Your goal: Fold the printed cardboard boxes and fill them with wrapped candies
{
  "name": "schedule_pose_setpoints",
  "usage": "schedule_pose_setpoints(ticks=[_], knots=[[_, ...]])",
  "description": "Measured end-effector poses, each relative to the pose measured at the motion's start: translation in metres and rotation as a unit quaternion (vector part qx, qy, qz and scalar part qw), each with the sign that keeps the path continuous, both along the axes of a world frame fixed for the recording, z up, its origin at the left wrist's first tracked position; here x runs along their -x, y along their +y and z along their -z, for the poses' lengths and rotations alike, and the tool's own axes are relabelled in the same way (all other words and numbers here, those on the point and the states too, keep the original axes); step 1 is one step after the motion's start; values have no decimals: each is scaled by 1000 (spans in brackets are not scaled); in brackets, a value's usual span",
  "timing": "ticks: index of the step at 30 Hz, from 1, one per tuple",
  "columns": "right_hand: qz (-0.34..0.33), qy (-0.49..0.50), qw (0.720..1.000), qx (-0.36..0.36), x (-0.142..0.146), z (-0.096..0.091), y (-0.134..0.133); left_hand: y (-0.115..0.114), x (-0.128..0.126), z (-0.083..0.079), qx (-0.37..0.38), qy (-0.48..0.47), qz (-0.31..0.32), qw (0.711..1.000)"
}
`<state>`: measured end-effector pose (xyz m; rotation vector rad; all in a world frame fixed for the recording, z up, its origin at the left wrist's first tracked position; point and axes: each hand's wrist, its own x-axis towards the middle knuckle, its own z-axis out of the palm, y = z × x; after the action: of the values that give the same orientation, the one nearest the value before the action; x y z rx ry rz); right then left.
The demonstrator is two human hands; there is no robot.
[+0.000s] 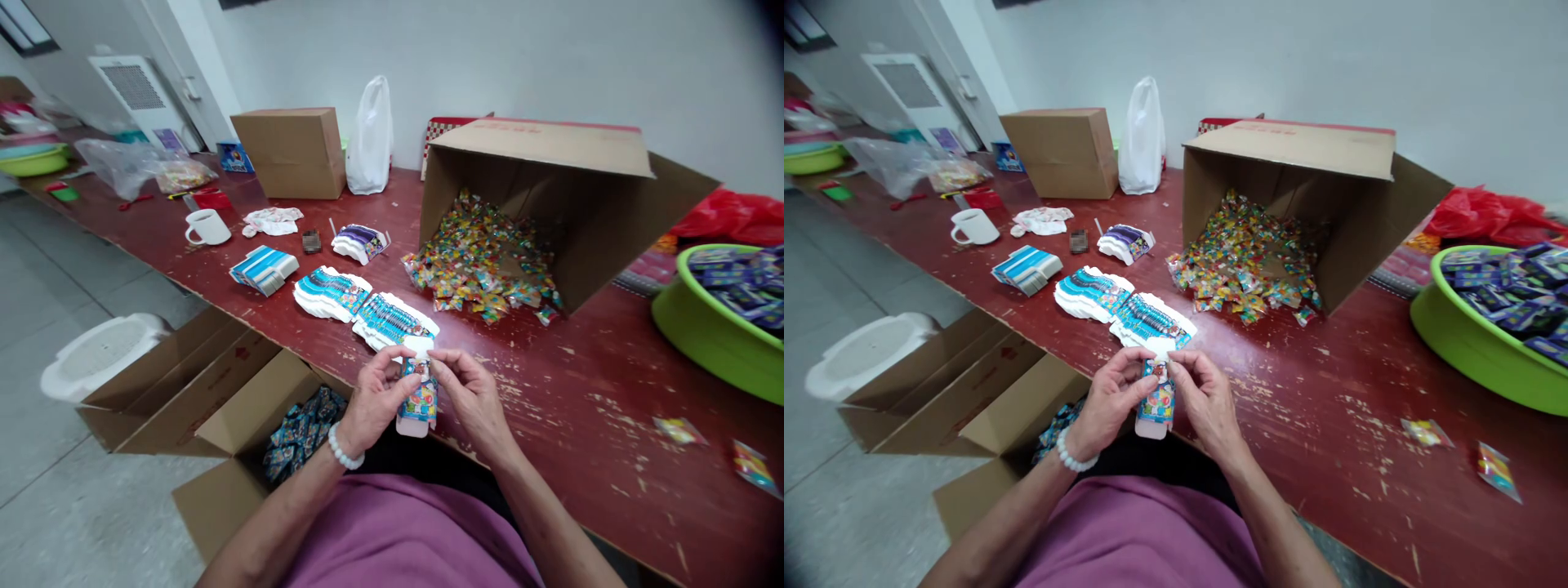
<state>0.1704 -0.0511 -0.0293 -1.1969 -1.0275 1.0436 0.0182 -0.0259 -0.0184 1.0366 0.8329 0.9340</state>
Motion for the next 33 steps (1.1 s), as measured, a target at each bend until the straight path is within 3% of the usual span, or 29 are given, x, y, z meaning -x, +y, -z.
schedule_pose_setpoints(ticks=[5,10,13,19,22,27,29,33], knots=[[-27,-15,999,35,-8,-3,2,1,0,0,51,-6,-17,999],[-21,75,995,56,-10,-7,8,0,0,4,33,10,-4,999],[-52,60,995,55,-13,-10,8,0,0,6,7,10,1,1000],[-46,-12,999,-12,-14,-8,7,-2,-1,4,-28,-30,-23,999],[-31,-25,998,-43,-12,-4,5,-1,-3,1,48,-91,-10,995],[-82,-11,996,16,-7,-5,-2,-1,-8,6,242,-105,121,957],[-115,-32,993,14,-9,-7,-3,-1,-9,9,228,-78,109,964],[-124,-78,989,-36,-14,-7,-1,-1,-11,9,121,-18,66,990]])
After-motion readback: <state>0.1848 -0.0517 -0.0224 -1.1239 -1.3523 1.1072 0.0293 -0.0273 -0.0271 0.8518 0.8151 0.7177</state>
